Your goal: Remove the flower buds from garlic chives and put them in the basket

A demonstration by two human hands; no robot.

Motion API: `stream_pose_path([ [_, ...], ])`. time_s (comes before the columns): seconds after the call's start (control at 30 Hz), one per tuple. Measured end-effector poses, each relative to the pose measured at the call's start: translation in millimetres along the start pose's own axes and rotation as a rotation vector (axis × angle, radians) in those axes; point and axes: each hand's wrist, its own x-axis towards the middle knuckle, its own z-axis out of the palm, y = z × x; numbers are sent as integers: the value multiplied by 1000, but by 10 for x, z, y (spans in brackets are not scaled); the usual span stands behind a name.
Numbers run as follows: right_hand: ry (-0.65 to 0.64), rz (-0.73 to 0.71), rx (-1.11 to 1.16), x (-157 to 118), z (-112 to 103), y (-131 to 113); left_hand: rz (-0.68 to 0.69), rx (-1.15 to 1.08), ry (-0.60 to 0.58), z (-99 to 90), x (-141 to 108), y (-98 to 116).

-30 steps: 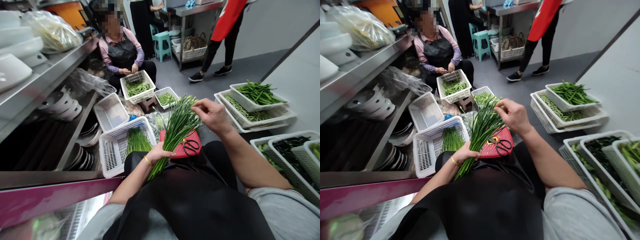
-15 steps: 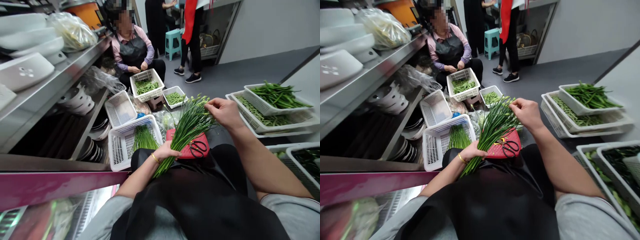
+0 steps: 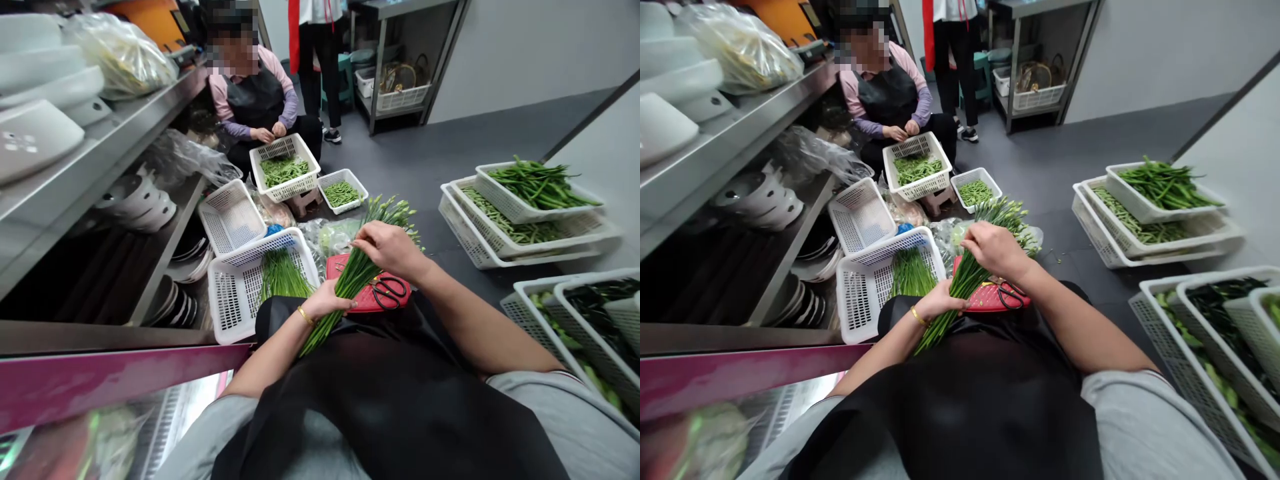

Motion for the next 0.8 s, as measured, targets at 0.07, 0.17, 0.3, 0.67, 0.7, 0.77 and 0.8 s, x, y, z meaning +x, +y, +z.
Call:
stream_pose_path([
  [0.07,-51,17,30,-12,-35,27,7,-1,-1,-6,5,-23],
  [0.17,-128,-1,-25,-31,-41,26,19,11,-7,-5,30,-36],
  [0.3,-108,-72,-9,-33,-25,108,-3,13,-42,-1,42,-1],
  [0.67,318,98,40,-30,-353,548,-116,1,-97,39,3,138],
  [0.7,348,119,72,-63,-393,553,-114,-3,-96,31,6,138],
  [0.77,450,165,175,-212,-460,547,-102,-21,-70,-1,15,137],
  [0.8,512,197,250,-323,-469,541,-92,-35,-48,-24,20,139],
])
